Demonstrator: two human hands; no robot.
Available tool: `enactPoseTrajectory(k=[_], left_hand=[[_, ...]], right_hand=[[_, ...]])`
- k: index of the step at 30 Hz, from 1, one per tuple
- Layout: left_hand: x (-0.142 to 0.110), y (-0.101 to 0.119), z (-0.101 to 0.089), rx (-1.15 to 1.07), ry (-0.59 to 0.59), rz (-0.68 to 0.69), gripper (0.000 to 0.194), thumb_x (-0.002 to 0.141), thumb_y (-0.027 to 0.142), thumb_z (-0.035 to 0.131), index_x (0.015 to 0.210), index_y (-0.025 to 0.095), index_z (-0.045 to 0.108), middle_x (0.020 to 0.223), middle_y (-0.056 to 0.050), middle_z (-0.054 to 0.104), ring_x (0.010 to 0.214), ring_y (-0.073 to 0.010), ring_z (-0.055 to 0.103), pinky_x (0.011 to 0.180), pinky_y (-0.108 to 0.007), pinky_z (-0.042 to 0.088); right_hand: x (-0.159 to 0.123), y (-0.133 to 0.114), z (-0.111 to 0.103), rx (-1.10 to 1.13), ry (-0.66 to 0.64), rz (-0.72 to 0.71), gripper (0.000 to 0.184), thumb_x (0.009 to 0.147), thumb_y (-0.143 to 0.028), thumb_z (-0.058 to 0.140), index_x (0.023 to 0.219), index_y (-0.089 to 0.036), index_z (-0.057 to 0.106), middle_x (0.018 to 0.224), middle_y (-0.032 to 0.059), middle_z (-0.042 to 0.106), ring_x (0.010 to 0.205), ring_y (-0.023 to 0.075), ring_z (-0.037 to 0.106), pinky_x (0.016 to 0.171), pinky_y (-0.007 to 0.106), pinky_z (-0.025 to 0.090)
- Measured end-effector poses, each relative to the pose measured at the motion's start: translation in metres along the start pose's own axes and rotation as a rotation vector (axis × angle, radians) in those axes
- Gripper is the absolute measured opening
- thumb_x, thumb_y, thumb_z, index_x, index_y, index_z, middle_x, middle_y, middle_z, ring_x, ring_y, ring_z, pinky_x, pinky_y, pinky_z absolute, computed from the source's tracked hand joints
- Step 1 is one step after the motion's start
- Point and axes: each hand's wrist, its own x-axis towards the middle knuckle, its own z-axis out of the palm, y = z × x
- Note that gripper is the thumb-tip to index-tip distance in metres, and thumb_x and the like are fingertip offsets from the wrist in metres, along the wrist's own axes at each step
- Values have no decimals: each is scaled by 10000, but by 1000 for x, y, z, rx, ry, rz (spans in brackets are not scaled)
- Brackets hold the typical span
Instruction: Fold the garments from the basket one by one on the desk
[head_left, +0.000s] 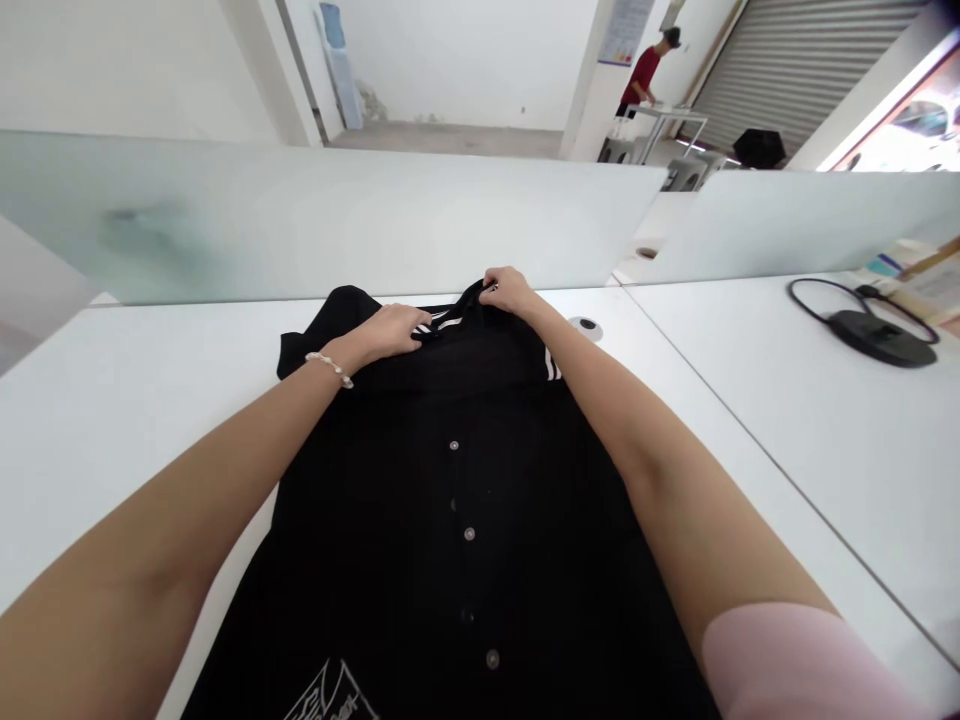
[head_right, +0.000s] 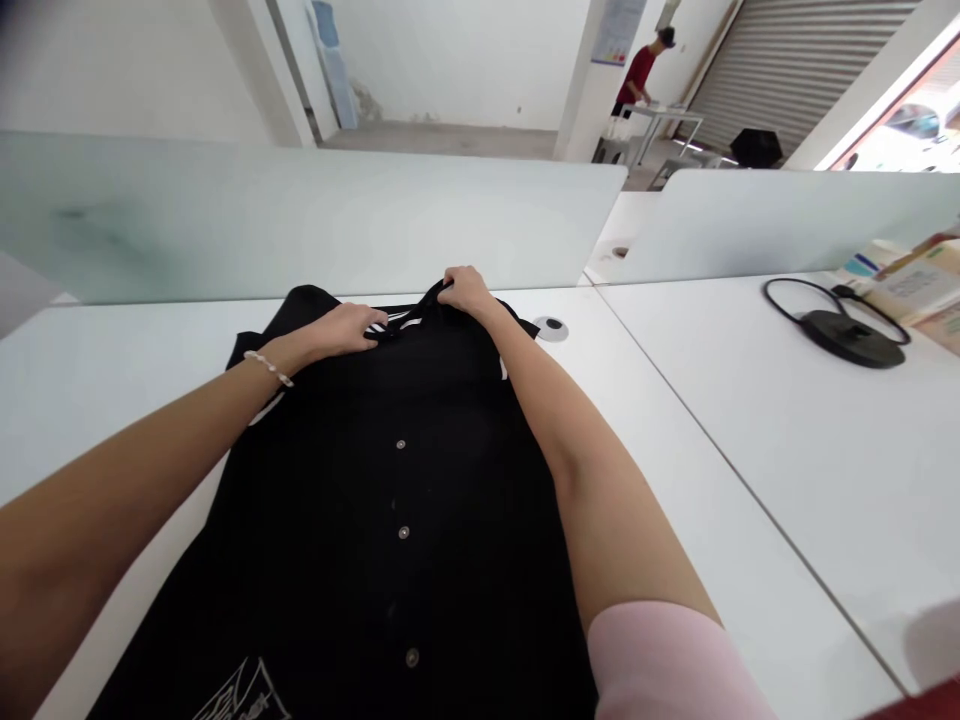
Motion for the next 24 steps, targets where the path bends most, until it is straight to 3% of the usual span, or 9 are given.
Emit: enactPoseTrajectory(k=[5, 10, 15, 18, 21, 24], left_hand=[[-6, 4, -12, 211, -114, -30, 369, 907, 415, 553, 1159, 181, 685, 1040, -130, 735, 1071, -308, 652, 1027, -410, 396], [-11, 3, -17, 371, -125, -33, 377, 904, 474, 601, 981, 140, 759, 966, -161, 732, 1158, -353, 596, 1148, -517, 251], [-13, -23, -9, 370, 111, -73, 396, 832, 565, 671, 1001, 222, 771, 963, -102, 714, 1299, -394, 477, 1195, -640, 36], [-15, -33, -2, 334, 264, -159, 396, 846, 536, 670, 1081, 227, 745, 988, -88, 703, 1305, -402, 466, 1184, -689, 18], [-13, -24, 1, 323, 344, -211, 338, 890, 401, 637, 1136, 181, 710, 1068, -105, 694, 1264, -395, 500, 1186, -698, 54], [-6, 6, 0, 256, 397, -139, 317, 929, 224, 535, 1212, 151, 656, 1224, -141, 645, 1242, -358, 524, 1192, -659, 154]], right_hand=[[-2, 14, 9, 33, -52, 27, 493, 760, -354, 715, 1205, -172, 605, 1025, 110, 676, 922, 248, 605, 852, 351, 506], [4, 24, 8, 36, 6, 26, 515, 747, -351, 745, 1206, -164, 605, 1083, 120, 663, 1016, 266, 604, 952, 378, 474], [21, 25, 3, -12, 157, 37, 490, 685, -238, 759, 1157, -167, 647, 1075, 115, 628, 1036, 298, 567, 958, 436, 470], [24, 24, 6, -51, 196, 21, 467, 704, -232, 728, 1164, -204, 652, 1123, 126, 590, 1055, 306, 541, 960, 492, 460], [23, 23, 10, -66, 182, 29, 400, 788, -293, 680, 1179, -223, 639, 1174, 141, 555, 1091, 323, 535, 966, 536, 449], [23, 21, 11, -71, 178, 43, 366, 836, -337, 658, 1181, -218, 629, 1182, 148, 551, 1109, 334, 541, 975, 539, 449]])
